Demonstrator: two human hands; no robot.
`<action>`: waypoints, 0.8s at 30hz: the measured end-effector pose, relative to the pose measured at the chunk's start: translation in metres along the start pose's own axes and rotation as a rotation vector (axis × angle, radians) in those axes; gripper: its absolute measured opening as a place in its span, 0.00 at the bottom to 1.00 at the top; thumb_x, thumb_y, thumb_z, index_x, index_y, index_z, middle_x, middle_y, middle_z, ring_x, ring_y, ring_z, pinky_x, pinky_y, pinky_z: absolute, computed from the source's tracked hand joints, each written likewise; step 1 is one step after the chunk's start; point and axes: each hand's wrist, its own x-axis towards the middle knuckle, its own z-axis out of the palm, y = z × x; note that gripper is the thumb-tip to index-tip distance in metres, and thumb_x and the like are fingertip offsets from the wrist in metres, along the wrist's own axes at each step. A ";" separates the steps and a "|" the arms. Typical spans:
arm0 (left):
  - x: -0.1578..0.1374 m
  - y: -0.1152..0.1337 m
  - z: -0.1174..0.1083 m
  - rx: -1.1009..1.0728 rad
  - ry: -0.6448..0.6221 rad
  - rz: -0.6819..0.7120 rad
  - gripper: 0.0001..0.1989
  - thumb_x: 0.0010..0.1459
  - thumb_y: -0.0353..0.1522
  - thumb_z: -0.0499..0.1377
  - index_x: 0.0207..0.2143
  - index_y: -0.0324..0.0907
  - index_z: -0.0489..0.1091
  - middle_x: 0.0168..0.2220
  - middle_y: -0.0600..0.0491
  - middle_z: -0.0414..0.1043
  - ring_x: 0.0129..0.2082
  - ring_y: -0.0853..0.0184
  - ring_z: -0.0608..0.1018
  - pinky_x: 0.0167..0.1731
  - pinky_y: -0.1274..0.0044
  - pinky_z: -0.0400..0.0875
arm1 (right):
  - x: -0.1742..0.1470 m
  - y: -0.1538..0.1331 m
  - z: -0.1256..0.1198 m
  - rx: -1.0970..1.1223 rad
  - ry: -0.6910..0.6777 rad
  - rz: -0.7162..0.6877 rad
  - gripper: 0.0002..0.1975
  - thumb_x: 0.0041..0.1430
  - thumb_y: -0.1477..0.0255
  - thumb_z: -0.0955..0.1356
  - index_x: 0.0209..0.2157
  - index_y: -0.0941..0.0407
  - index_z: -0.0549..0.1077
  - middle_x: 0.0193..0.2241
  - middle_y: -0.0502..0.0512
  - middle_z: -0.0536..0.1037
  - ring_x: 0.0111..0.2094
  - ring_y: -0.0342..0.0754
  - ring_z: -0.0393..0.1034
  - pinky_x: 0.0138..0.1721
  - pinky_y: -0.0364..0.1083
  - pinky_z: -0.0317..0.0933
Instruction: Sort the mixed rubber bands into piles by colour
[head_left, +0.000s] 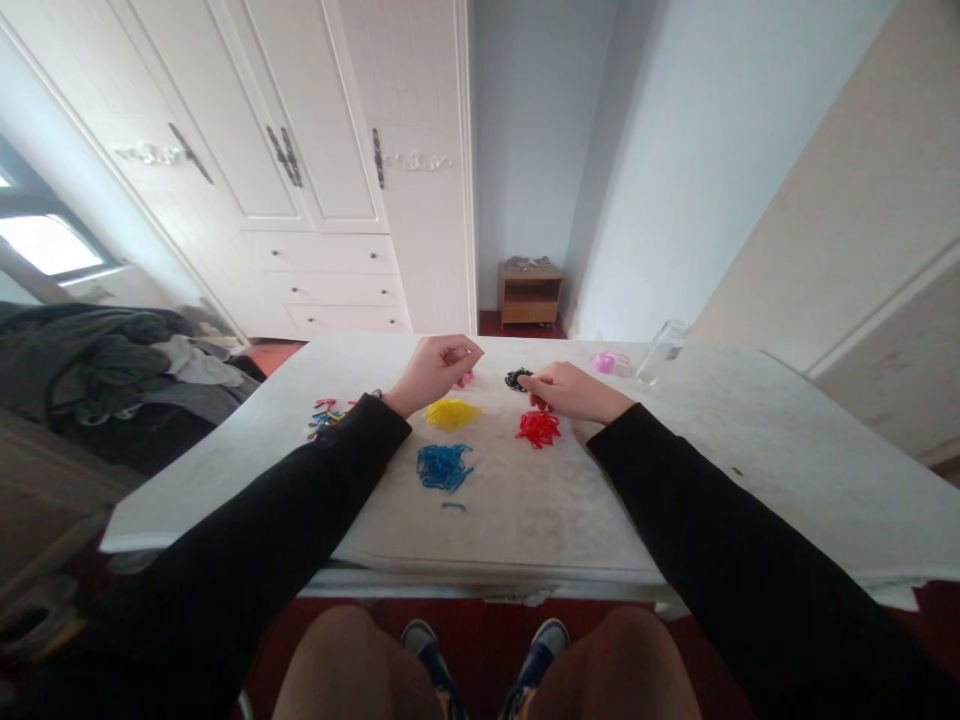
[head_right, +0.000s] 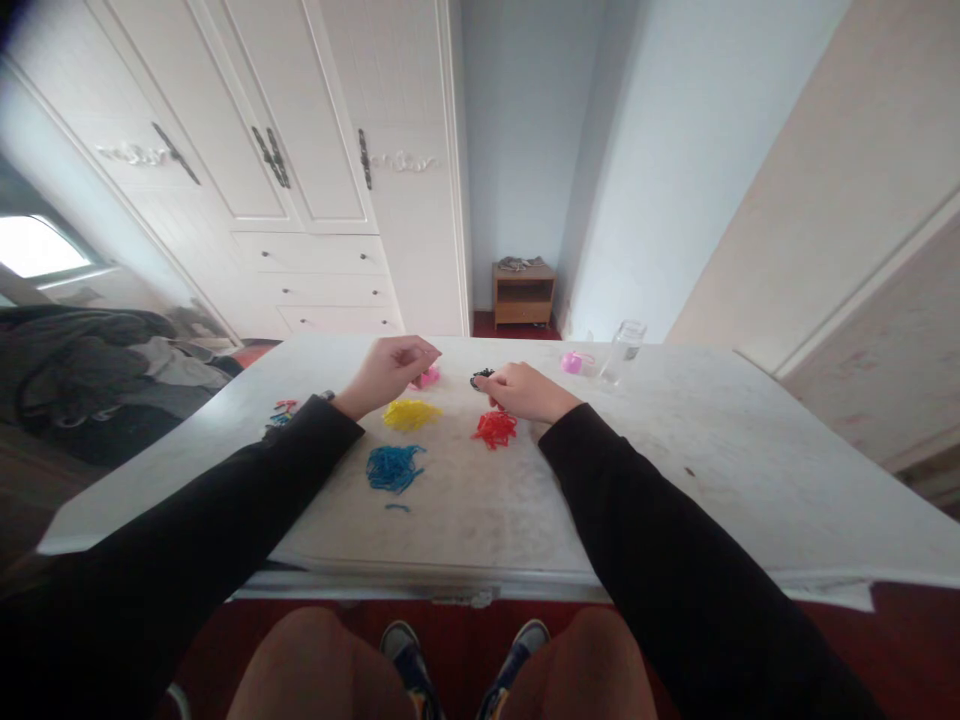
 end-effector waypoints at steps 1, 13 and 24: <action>0.000 0.000 0.000 0.000 0.005 0.002 0.15 0.61 0.42 0.65 0.36 0.38 0.77 0.20 0.55 0.73 0.18 0.72 0.76 0.18 0.83 0.70 | 0.000 -0.001 0.000 -0.008 0.013 0.001 0.32 0.73 0.53 0.59 0.22 0.57 0.76 0.22 0.57 0.80 0.27 0.48 0.73 0.33 0.47 0.58; -0.001 0.005 0.001 0.000 -0.030 0.005 0.13 0.63 0.40 0.64 0.35 0.37 0.77 0.21 0.54 0.74 0.18 0.72 0.76 0.20 0.83 0.71 | -0.004 -0.010 0.005 0.076 -0.093 -0.113 0.39 0.66 0.38 0.59 0.27 0.57 0.79 0.26 0.57 0.79 0.29 0.49 0.71 0.35 0.47 0.59; -0.001 0.004 0.001 0.026 -0.027 0.019 0.12 0.63 0.38 0.63 0.34 0.37 0.76 0.21 0.54 0.74 0.18 0.72 0.76 0.20 0.82 0.70 | -0.006 -0.012 0.007 0.115 -0.104 -0.118 0.38 0.63 0.36 0.61 0.26 0.57 0.77 0.26 0.55 0.76 0.28 0.47 0.68 0.34 0.47 0.58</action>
